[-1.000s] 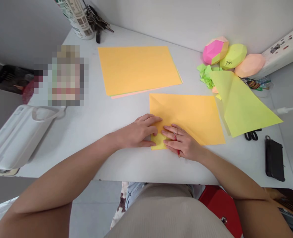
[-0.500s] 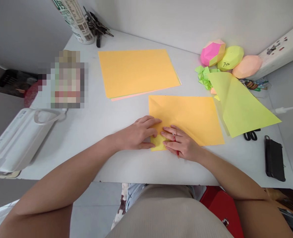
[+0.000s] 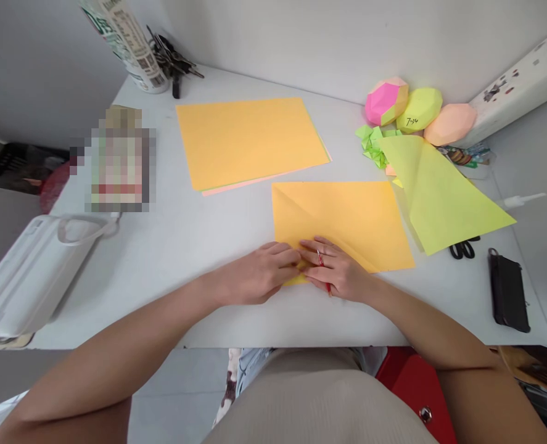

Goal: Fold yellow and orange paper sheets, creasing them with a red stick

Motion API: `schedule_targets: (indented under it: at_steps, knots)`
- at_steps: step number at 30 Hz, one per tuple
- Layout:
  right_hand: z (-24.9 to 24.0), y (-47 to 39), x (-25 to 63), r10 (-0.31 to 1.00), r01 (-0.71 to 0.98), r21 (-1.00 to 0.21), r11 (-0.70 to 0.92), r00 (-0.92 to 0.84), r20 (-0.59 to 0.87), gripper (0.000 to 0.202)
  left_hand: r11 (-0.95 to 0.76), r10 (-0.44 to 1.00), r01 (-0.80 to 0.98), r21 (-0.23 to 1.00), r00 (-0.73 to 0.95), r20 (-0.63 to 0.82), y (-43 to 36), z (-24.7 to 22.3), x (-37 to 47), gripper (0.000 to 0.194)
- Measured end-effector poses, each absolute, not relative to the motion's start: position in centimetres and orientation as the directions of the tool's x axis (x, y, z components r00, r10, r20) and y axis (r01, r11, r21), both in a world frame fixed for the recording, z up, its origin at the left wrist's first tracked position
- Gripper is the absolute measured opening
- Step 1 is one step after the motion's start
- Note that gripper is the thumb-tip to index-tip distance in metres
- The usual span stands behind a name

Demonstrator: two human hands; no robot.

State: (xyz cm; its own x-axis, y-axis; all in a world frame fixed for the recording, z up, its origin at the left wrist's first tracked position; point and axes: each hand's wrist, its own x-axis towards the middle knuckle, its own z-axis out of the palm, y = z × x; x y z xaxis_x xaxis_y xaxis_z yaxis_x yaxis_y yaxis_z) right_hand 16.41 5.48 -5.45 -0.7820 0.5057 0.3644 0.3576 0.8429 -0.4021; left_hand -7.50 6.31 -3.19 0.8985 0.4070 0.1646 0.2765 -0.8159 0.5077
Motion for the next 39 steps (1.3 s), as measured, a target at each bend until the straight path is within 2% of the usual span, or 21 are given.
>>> schedule_targets:
  at_steps: [3,6,8,11,13,16,19,22,25,27,35,39]
  knots:
    - [-5.7,5.4,16.4,0.53,0.374,-0.426,0.824,-0.776,0.342,0.018,-0.804,0.4,0.252,0.538,0.9,0.176,6.0,-3.3,-6.9,0.037]
    - [-5.5,5.6,16.3,0.546,0.349,-0.489,0.799,-0.763,0.346,0.018,-0.799,0.419,0.263,0.541,0.889,0.187,5.9,-3.8,-6.5,0.034]
    - [-5.1,5.7,16.3,0.571,0.3,-0.572,0.763,-0.726,0.382,0.015,-0.813,0.415,0.274,0.514,0.891,0.182,5.9,-4.1,-6.5,0.032]
    - [-4.4,5.5,16.8,0.688,0.219,-0.749,0.625,-0.607,0.396,0.02,-0.836,0.408,0.298,0.46,0.899,0.159,5.8,-4.3,-6.4,0.032]
    - [-4.0,5.0,17.4,0.775,0.163,-0.868,0.469,-0.548,0.315,0.033,-0.848,0.404,0.313,0.429,0.904,0.139,5.7,-4.3,-6.4,0.035]
    - [-3.7,3.9,17.9,0.816,0.082,-0.978,0.192,-0.567,0.113,0.048,-0.855,0.396,0.323,0.405,0.912,0.108,5.5,-4.3,-6.2,0.043]
    - [-3.4,3.1,17.8,0.811,0.139,-0.989,0.049,-0.583,-0.042,0.035,-0.853,0.396,0.329,0.405,0.914,0.091,5.4,-4.3,-6.1,0.047]
    - [-2.9,2.9,17.4,0.817,0.276,-0.956,0.097,-0.571,-0.082,0.015,-0.852,0.398,0.33,0.406,0.913,0.093,5.4,-4.3,-6.1,0.048]
    - [-2.6,2.8,17.2,0.835,0.326,-0.928,0.182,-0.549,-0.029,0.011,-0.854,0.391,0.323,0.408,0.915,0.096,5.4,-4.4,-6.2,0.05]
    - [-2.7,2.7,17.1,0.845,0.349,-0.919,0.182,-0.534,-0.035,0.007,-0.853,0.392,0.321,0.411,0.914,0.101,5.4,-4.5,-6.3,0.05]
    - [-3.6,1.9,16.6,0.862,0.341,-0.896,0.285,-0.499,0.084,0.014,-0.848,0.401,0.323,0.42,0.909,0.112,5.3,-4.8,-6.5,0.05]
    - [-3.5,1.9,16.6,0.857,0.371,-0.882,0.291,-0.51,0.068,0.014,-0.853,0.396,0.318,0.413,0.911,0.118,5.3,-4.7,-6.4,0.048]
